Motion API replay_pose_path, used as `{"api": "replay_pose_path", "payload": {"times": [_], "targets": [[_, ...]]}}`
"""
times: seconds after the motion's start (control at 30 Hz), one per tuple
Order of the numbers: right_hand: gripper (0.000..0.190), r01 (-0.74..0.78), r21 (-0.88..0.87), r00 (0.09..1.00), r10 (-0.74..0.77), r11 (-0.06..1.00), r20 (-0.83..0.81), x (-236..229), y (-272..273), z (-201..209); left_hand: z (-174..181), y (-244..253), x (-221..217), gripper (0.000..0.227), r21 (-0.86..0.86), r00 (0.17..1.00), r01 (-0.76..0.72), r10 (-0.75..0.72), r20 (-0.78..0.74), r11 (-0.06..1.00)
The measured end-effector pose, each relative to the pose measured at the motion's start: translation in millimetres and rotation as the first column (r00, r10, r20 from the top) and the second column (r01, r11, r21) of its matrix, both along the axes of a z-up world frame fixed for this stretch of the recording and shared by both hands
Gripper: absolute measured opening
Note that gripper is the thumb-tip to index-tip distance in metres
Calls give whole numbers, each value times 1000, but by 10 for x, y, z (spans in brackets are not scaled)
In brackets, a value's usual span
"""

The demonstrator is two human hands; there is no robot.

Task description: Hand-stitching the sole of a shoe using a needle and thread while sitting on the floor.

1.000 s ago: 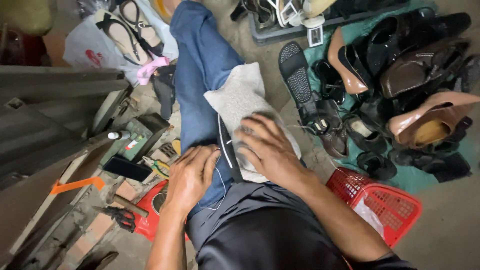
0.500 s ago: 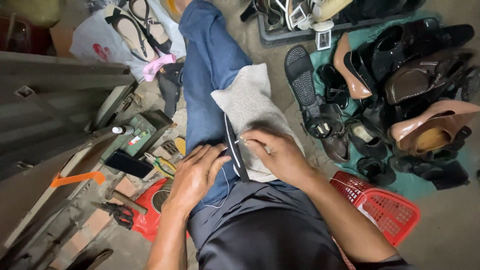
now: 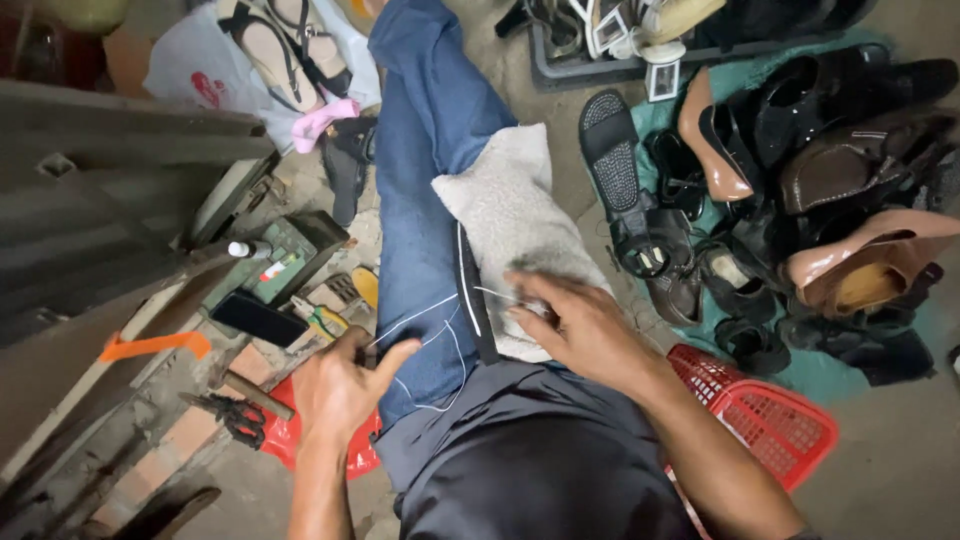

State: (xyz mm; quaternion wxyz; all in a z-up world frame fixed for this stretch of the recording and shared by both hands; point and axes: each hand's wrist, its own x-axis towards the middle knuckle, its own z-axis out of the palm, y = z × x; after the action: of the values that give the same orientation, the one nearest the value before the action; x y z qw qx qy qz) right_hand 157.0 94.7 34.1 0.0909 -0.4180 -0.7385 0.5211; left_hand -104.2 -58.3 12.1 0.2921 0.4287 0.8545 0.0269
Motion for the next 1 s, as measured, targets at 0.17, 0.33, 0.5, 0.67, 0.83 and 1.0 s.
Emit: {"api": "replay_pose_path", "payload": {"times": [0.17, 0.33, 0.5, 0.67, 0.83, 1.0], "targets": [[23, 10, -141, 990, -31, 990, -141, 78, -135, 40, -77, 51, 193, 51, 68, 999, -18, 16, 42, 998], [19, 30, -173, 900, -102, 984, -423, 230, -106, 135, -112, 208, 359, 30, 237, 943, -158, 75, 325, 958], [31, -84, -499, 533, -385, 862, -754, 218, -278, -93, -174, 87, 350, 21, 363, 811, -381, 119, 573, 850], [29, 160, -211, 796, -253, 964, -551, -86, -455, -137, -162, 266, 577, 7, 415, 837, -358, 90, 539, 837], [78, 122, 364, 981, -57, 924, -185, -227, -528, -231, -216, 440, 711, 11, 405, 870, -299, 73, 488, 864], [59, 44, 580, 999, -17, 813, -51, -176, -449, -377, -127, 371, 670, 12, 319, 614, -325, -59, 787, 890]]}}
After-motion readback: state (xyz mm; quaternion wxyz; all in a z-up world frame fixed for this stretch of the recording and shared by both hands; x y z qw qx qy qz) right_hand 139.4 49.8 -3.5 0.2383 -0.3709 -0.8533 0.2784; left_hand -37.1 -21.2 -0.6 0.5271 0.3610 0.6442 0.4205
